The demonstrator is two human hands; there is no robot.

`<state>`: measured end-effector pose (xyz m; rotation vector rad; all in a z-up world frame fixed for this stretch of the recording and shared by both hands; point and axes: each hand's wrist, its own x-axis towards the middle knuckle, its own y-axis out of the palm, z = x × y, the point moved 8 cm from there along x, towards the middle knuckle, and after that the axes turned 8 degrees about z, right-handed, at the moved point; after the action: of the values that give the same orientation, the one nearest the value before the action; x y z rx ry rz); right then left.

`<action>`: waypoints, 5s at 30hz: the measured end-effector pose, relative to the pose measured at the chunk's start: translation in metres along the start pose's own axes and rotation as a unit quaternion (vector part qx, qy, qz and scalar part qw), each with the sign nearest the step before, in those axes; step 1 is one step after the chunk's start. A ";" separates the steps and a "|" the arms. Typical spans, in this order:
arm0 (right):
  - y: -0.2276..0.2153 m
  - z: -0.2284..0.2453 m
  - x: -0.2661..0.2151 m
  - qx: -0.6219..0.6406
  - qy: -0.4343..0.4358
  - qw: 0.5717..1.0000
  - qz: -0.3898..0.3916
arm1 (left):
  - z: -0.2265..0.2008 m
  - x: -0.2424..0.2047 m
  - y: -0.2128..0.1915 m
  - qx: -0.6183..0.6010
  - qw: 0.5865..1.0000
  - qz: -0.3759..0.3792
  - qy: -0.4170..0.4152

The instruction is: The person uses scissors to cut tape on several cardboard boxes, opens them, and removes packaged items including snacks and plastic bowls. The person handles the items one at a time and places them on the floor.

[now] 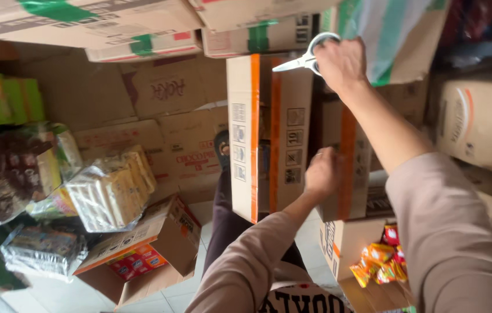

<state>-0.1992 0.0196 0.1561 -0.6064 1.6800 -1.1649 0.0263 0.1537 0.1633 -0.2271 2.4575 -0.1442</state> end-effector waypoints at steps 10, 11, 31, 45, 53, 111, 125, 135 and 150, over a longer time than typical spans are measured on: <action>0.121 0.072 -0.142 0.530 0.423 0.735 0.000 | 0.112 -0.038 -0.083 0.177 0.941 -0.288 -0.011; 0.122 0.096 -0.148 0.545 0.436 0.715 -0.035 | 0.121 -0.038 -0.091 0.190 0.934 -0.302 -0.019; 0.052 0.120 -0.200 0.578 0.282 0.727 -0.241 | 0.165 -0.092 -0.189 0.290 0.905 -0.230 -0.208; 0.147 0.044 -0.219 0.408 0.332 0.849 0.046 | 0.221 -0.077 -0.165 0.304 0.930 -0.050 -0.200; 0.143 0.056 -0.256 0.332 0.289 0.897 0.029 | 0.228 -0.153 -0.147 0.244 0.958 -0.106 -0.107; 0.154 0.365 -0.312 0.707 0.055 0.690 0.149 | 0.269 -0.185 -0.101 -0.150 0.969 -0.196 -0.021; 0.402 0.199 -0.319 0.652 0.208 0.727 -0.054 | 0.358 -0.006 -0.006 0.189 0.982 -0.003 0.012; 0.399 0.180 -0.238 0.481 0.200 0.854 0.009 | 0.329 0.136 -0.038 0.330 0.898 -0.128 0.263; 0.390 0.220 -0.362 0.409 0.277 0.861 0.123 | 0.318 0.109 -0.024 0.351 0.882 -0.014 0.313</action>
<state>0.1946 0.3821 -0.0562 0.5105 1.4328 -1.7902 0.1452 0.0935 -0.1468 0.1327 2.8156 -1.2667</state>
